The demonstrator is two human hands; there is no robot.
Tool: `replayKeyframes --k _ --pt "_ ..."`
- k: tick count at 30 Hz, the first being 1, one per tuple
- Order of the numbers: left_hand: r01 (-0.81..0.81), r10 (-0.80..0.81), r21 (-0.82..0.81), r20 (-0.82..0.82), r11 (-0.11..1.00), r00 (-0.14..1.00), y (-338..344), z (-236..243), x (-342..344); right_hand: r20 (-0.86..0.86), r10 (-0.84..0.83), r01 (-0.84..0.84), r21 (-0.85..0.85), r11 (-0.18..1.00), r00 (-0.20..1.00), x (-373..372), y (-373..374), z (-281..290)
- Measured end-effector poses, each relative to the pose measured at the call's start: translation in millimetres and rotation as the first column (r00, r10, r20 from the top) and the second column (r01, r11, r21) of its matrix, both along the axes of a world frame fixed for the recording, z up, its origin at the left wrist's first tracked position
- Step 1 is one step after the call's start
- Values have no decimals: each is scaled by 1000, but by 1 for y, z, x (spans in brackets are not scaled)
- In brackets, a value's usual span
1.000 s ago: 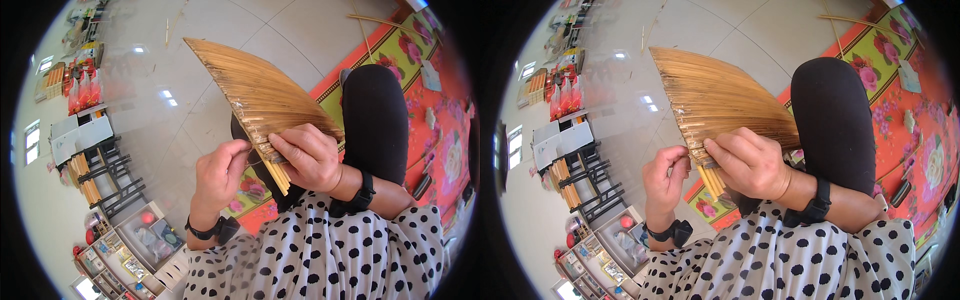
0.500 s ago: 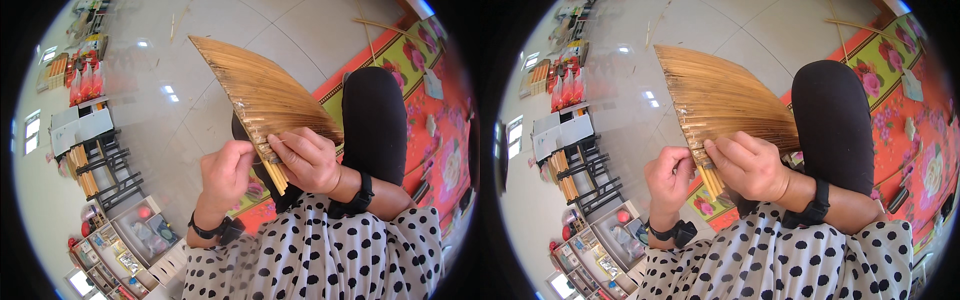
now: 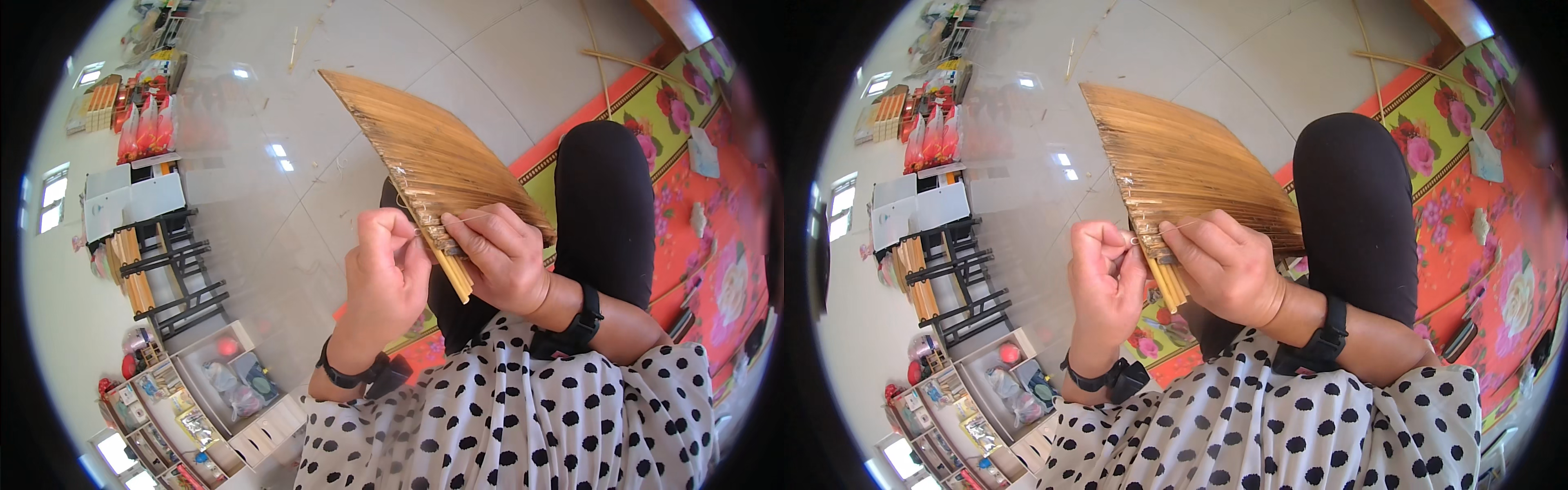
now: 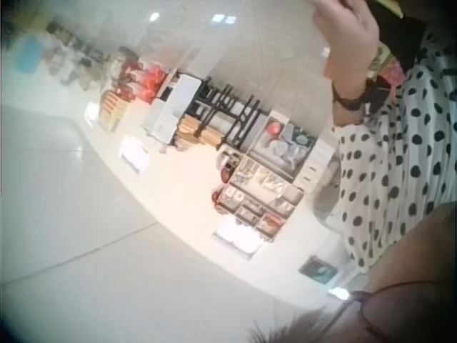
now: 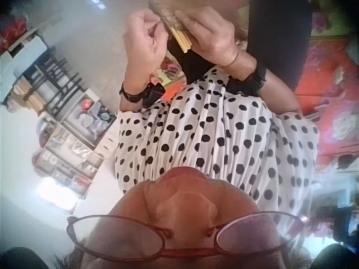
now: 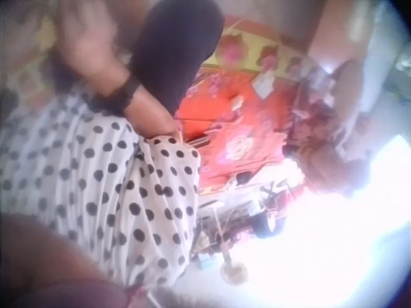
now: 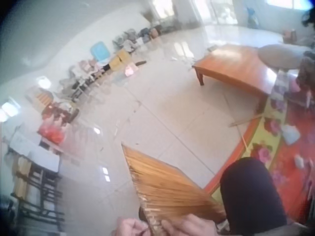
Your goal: The person sits on a floral mat and weaves thin bamboo strips into a fan-shaped piece using a needle and thread. They repeatedly pass the needle through the bamboo strips to secure them together.
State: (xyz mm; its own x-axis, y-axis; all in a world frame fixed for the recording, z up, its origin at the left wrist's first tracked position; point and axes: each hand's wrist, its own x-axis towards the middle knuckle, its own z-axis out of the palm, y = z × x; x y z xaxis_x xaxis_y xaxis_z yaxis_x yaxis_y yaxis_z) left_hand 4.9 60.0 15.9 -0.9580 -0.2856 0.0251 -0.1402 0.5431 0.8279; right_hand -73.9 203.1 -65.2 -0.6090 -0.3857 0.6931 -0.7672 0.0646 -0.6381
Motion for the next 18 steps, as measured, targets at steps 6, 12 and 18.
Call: replayKeyframes --k 6,12,18 --pt "32 3 -484 71 874 997 -28 24 -11 41 32 -34 54 998 999 -6 -2 7" --pt "98 -224 -792 -50 603 973 -94 11 -34 -2 47 -47 119 992 999 -27 -10 16" --pt "161 -308 -769 -48 618 950 -118 -23 -55 9 36 -37 207 978 999 -66 -8 42"
